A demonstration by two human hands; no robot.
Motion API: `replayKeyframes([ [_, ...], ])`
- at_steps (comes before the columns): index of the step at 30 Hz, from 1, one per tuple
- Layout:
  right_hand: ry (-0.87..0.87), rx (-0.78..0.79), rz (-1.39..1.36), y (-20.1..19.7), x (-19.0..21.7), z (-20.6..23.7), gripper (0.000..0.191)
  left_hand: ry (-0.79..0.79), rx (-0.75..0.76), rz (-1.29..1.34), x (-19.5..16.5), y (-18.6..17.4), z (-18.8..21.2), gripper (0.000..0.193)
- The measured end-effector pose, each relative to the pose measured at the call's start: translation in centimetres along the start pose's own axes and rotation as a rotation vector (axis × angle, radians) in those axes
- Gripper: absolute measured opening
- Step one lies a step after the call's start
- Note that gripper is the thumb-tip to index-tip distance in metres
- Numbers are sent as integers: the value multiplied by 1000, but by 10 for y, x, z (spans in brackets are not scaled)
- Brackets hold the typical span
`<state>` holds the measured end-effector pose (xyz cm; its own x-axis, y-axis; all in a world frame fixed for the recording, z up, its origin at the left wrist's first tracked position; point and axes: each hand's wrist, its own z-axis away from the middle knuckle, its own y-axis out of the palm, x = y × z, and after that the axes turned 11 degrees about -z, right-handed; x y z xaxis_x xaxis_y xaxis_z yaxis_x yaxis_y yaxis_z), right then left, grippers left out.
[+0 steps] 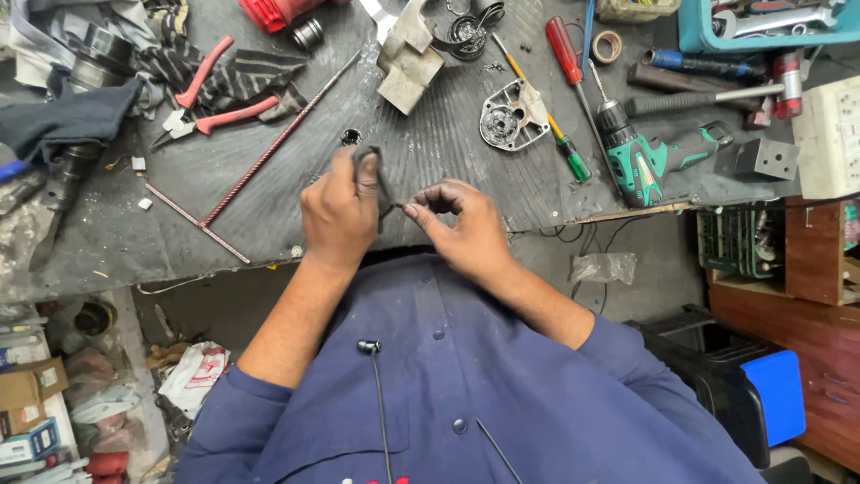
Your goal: The person uses pliers on a small metal part at a cluttered workbench, then wipes parts and their hands with a rag. They scoop dark grease from a container and spread it by hand inside a metal engine housing, working the grease around the component.
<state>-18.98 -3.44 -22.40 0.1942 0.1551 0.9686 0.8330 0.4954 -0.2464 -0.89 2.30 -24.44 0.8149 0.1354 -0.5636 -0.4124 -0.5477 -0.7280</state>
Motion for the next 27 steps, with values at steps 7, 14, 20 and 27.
replayKeyframes([
  [7, 242, 60, -264, -22, -17, -7, 16, -601, 33, 1223, 45, -23, -23, 40],
  [14, 187, 148, -271, -10, -25, -15, 18, -259, 425, 1072, 6, -27, 4, 50],
  [20, -100, 182, 83, -5, -2, -25, 17, -356, 443, 314, -7, -38, 6, 25],
  [27, -3, 157, 72, 22, 4, -25, 16, -240, 115, -295, 21, -38, 1, 27],
])
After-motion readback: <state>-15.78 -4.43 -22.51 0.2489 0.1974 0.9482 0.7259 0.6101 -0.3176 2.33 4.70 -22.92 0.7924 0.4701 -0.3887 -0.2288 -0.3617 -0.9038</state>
